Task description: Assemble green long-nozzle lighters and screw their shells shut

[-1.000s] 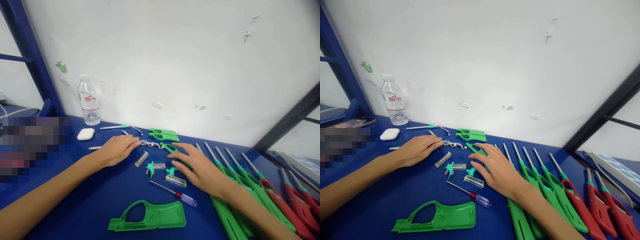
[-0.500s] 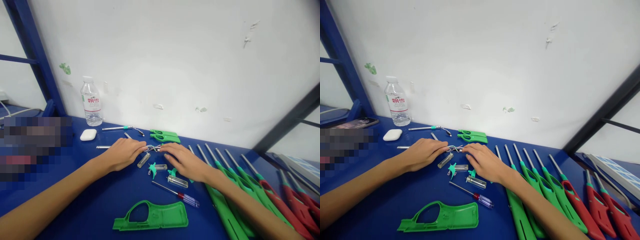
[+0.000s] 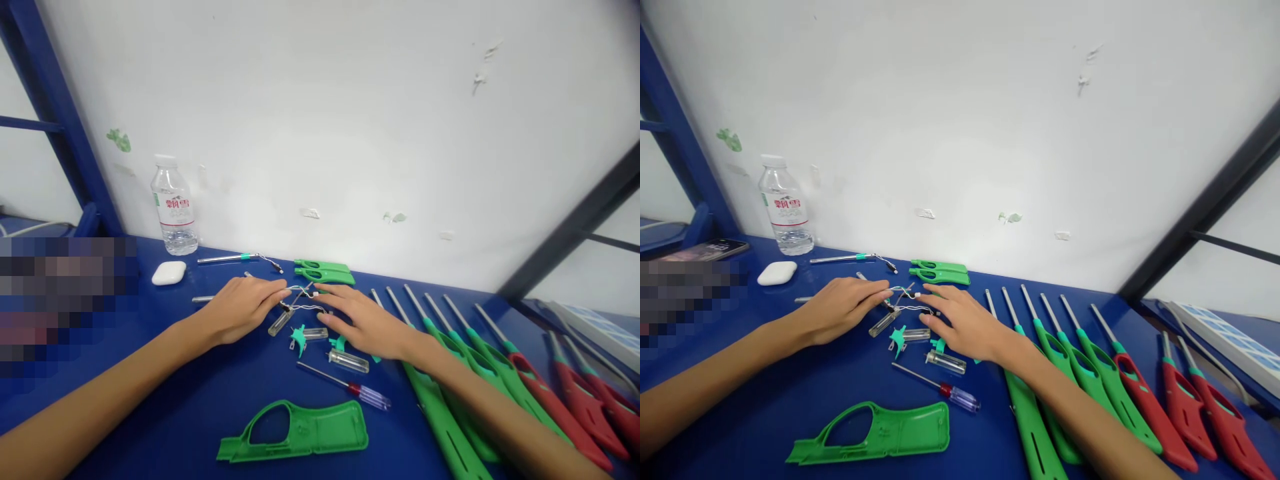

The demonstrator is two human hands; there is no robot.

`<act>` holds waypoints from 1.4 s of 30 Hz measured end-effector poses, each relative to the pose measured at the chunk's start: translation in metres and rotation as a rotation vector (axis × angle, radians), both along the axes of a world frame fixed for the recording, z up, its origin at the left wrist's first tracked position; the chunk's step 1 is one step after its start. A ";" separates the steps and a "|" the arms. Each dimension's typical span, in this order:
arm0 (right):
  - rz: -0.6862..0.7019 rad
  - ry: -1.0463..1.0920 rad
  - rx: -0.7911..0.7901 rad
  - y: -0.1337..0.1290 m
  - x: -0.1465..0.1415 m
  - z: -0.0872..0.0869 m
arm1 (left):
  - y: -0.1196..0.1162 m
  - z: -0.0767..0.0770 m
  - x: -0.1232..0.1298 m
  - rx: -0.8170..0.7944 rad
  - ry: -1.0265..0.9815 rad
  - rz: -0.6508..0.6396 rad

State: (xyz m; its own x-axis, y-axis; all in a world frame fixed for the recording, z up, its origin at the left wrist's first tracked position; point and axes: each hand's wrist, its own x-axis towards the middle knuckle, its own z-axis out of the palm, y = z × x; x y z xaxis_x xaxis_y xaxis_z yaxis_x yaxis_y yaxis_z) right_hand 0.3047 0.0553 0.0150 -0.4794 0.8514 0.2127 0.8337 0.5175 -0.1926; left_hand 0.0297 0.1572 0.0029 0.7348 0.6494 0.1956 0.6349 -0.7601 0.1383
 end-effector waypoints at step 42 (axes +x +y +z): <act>-0.138 -0.092 0.342 -0.056 0.018 0.011 | -0.013 0.014 0.003 0.004 -0.047 0.022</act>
State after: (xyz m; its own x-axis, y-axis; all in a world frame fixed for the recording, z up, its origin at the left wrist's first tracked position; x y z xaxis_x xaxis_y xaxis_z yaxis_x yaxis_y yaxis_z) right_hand 0.3226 -0.0009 0.0264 -0.3958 0.7962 0.4577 0.9056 0.4211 0.0507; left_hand 0.0325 0.1438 0.0168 0.7105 0.6642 0.2324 0.6442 -0.7469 0.1649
